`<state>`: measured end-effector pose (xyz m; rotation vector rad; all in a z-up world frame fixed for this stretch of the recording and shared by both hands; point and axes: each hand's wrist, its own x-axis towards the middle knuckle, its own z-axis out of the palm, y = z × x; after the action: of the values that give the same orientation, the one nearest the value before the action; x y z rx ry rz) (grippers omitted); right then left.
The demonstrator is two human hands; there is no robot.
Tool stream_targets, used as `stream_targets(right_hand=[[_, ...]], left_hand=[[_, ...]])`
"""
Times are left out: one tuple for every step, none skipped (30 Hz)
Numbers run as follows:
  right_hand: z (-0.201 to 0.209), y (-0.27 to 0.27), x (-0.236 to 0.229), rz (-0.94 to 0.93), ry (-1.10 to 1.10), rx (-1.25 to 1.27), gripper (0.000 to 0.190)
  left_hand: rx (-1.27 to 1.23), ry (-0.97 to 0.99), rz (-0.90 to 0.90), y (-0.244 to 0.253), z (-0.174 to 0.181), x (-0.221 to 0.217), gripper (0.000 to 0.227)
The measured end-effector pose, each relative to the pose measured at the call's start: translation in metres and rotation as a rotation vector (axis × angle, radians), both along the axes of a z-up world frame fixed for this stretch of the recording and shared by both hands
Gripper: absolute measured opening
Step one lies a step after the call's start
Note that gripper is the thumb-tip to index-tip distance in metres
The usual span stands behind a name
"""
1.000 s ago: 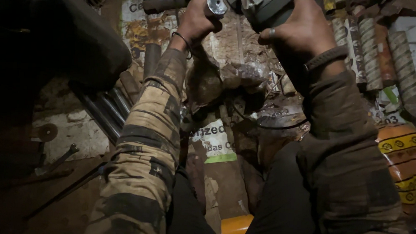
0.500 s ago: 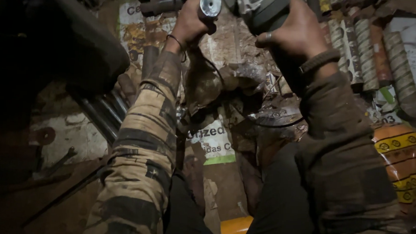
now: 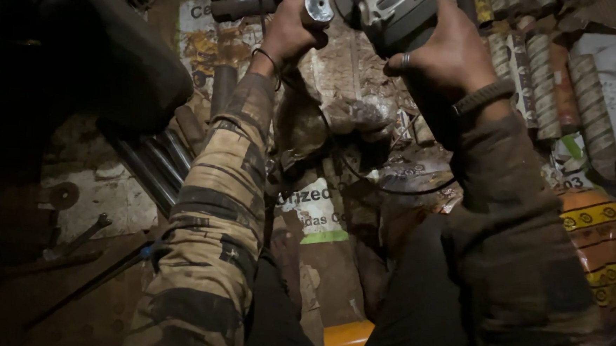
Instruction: The person uses an angle grinder to smooth and cut metal tubes by hand on a cluttered floor.
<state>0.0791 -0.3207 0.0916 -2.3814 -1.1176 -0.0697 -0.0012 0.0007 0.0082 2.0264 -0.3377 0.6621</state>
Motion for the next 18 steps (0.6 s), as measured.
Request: stream_targets(right_hand=[[0.000,0.001,0.000,0.025,-0.048,0.001,0.110],[0.001,-0.001,-0.002,0.030,-0.033,0.020,0.109],[0.003,-0.004,-0.006,0.035,-0.018,0.039,0.109],[0.006,-0.006,-0.010,0.037,-0.004,0.061,0.108],[0.009,-0.004,-0.013,0.033,-0.011,0.059,0.107],[0.012,-0.004,-0.016,0.023,-0.019,0.056,0.106],[0.016,-0.004,-0.018,0.013,-0.027,0.053,0.105],[0.018,-0.003,-0.021,-0.011,-0.032,0.031,0.106],[0.019,-0.002,-0.025,-0.034,-0.036,0.009,0.107],[0.022,0.001,-0.026,-0.053,-0.044,-0.012,0.108],[0.025,0.002,-0.028,-0.068,-0.029,-0.007,0.106],[0.027,0.001,-0.032,-0.082,-0.011,-0.005,0.104],[0.030,0.000,-0.035,-0.096,0.008,-0.003,0.101],[0.032,0.000,-0.038,-0.086,-0.026,0.023,0.101],[0.034,0.000,-0.041,-0.077,-0.060,0.049,0.100],[0.038,0.000,-0.043,-0.070,-0.097,0.075,0.100],[0.041,0.001,-0.043,-0.179,0.020,-0.041,0.101],[0.041,0.005,-0.044,-0.285,0.141,-0.156,0.102]], left_hand=[[-0.001,-0.023,0.002,-0.001,-0.001,-0.001,0.051],[-0.003,-0.044,0.005,-0.003,-0.002,-0.002,0.058],[0.005,-0.064,0.026,-0.006,-0.004,-0.001,0.058],[0.015,-0.084,0.044,-0.009,-0.004,0.001,0.059],[0.025,-0.105,0.063,-0.011,-0.004,0.002,0.059],[0.062,-0.106,0.094,-0.013,-0.005,0.004,0.059],[0.098,-0.108,0.125,-0.016,-0.005,0.005,0.059],[0.135,-0.109,0.156,-0.018,-0.006,0.005,0.058],[0.141,-0.108,0.157,-0.022,-0.007,0.005,0.057],[0.148,-0.110,0.164,-0.025,-0.007,0.006,0.056],[0.156,-0.112,0.170,-0.028,-0.007,0.007,0.055],[0.160,-0.122,0.167,-0.031,-0.008,0.006,0.055],[0.165,-0.132,0.164,-0.034,-0.008,0.006,0.054],[0.172,-0.144,0.158,-0.036,-0.007,0.006,0.054],[0.171,-0.117,0.181,-0.038,-0.007,0.005,0.050],[0.169,-0.093,0.201,-0.039,-0.006,0.006,0.046],[0.168,-0.069,0.222,-0.041,-0.004,0.007,0.041],[0.112,-0.066,0.195,-0.041,-0.002,0.007,0.042]])
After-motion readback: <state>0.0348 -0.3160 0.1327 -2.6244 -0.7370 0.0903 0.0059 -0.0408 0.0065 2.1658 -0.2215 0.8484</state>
